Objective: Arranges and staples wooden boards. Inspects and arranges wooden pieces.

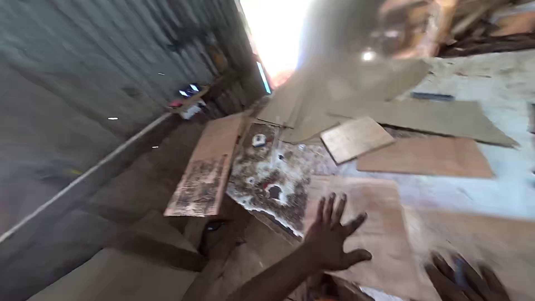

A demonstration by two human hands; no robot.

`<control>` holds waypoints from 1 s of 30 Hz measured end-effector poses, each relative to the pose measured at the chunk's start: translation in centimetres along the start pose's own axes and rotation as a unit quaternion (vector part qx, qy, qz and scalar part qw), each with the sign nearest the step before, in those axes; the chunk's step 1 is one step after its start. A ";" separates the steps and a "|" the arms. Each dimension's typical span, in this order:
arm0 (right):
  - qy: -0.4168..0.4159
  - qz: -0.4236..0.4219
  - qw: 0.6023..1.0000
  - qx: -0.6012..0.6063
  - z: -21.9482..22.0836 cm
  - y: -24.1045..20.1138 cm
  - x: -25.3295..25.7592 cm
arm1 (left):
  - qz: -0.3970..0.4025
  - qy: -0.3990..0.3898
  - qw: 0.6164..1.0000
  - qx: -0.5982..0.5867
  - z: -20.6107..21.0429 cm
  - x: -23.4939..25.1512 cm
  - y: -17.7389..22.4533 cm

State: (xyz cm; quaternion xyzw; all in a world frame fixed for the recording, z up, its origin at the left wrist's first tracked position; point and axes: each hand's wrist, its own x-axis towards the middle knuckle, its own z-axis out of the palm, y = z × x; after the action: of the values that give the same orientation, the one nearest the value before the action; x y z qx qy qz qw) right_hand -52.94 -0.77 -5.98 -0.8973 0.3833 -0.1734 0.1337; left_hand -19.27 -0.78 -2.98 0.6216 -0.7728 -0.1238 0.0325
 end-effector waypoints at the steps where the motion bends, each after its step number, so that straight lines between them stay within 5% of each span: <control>1: -0.003 -0.004 1.000 -0.002 -0.2 -0.2 -0.1 | 0.020 -0.015 1.000 -0.009 -0.1 0.6 1.3; 7: -0.016 0.009 0.998 -0.052 -0.8 -0.4 -0.5 | 0.245 -0.088 0.965 -0.029 2.0 3.5 7.1; 11: 0.003 0.020 0.998 -0.059 -0.3 -0.7 -0.5 | 0.247 -0.098 0.964 -0.016 2.4 3.6 7.8; 14: -0.052 0.060 0.996 0.043 -2.1 -0.3 -1.0 | 0.236 -0.071 0.969 -0.013 2.9 3.3 7.9; 18: 0.059 0.144 0.951 0.268 -5.6 -0.6 -4.3 | 0.211 -0.006 0.977 -0.019 4.4 2.7 8.9; 21: 0.235 0.213 0.885 0.341 -6.5 -1.6 -7.1 | 0.205 0.004 0.979 -0.001 4.7 2.8 9.3; 23: 0.264 0.256 0.848 0.382 -6.1 -2.5 -7.7 | 0.212 0.012 0.977 0.005 4.7 2.7 9.2; 30: 0.320 0.345 0.878 0.084 -9.0 0.8 -8.3 | 0.216 0.004 0.976 0.003 4.6 2.8 8.9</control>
State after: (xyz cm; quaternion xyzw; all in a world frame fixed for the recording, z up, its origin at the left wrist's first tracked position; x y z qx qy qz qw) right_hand -62.49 3.85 0.10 -0.5891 0.6745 -0.4258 0.1295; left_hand -29.34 -1.00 -5.63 0.4410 -0.8888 -0.1089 0.0602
